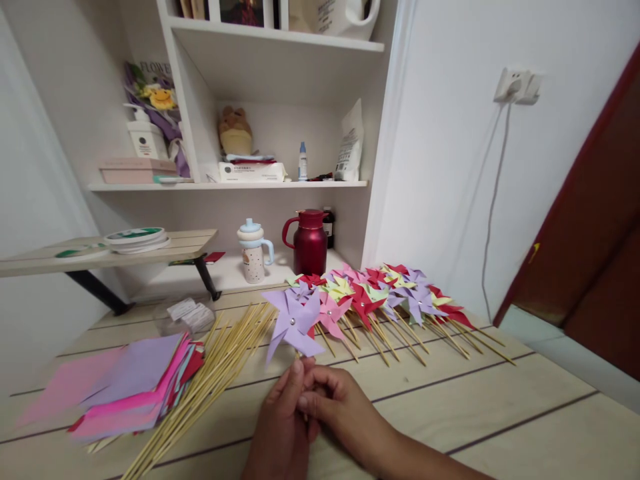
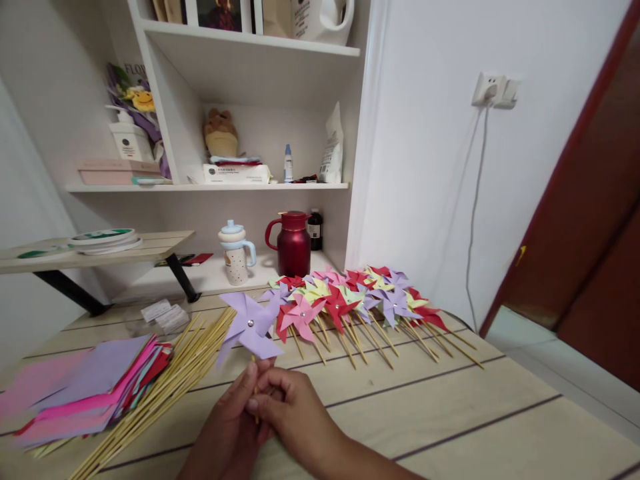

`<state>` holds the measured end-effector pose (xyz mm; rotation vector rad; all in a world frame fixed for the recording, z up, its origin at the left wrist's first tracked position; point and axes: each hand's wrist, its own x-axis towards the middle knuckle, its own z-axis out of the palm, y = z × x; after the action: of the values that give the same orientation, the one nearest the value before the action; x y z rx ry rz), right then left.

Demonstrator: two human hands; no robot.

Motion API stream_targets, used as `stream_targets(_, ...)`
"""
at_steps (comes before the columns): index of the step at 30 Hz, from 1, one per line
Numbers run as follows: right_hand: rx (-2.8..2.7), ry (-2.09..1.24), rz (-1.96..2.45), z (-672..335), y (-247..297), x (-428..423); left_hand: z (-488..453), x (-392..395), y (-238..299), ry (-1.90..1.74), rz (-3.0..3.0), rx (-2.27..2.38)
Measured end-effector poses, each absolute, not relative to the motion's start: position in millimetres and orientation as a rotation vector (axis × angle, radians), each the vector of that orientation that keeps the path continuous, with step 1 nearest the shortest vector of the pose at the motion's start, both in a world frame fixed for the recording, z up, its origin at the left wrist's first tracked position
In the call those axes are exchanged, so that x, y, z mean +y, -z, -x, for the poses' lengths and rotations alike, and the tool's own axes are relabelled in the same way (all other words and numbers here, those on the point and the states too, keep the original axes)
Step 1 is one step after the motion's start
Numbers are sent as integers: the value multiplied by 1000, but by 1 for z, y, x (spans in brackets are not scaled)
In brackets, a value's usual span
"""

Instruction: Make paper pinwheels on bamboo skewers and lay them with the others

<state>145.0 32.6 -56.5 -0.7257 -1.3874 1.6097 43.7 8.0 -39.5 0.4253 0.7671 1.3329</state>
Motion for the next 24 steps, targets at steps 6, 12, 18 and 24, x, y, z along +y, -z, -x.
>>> stream_targets(6, -1410, -1614, 712, -147, 53, 31, -45, 10, 46, -1352, -449, 732)
stream_targets(12, -1362, -1657, 710, -149, 53, 37, -45, 11, 49, -1342, -467, 675)
stream_targets(18, -1311, -1667, 759, -152, 58, 40, -44, 14, 51, -1303, -542, 635)
stream_targets(24, -1308, -1711, 721, -151, 63, 40, -42, 15, 53, -1285, -549, 622)
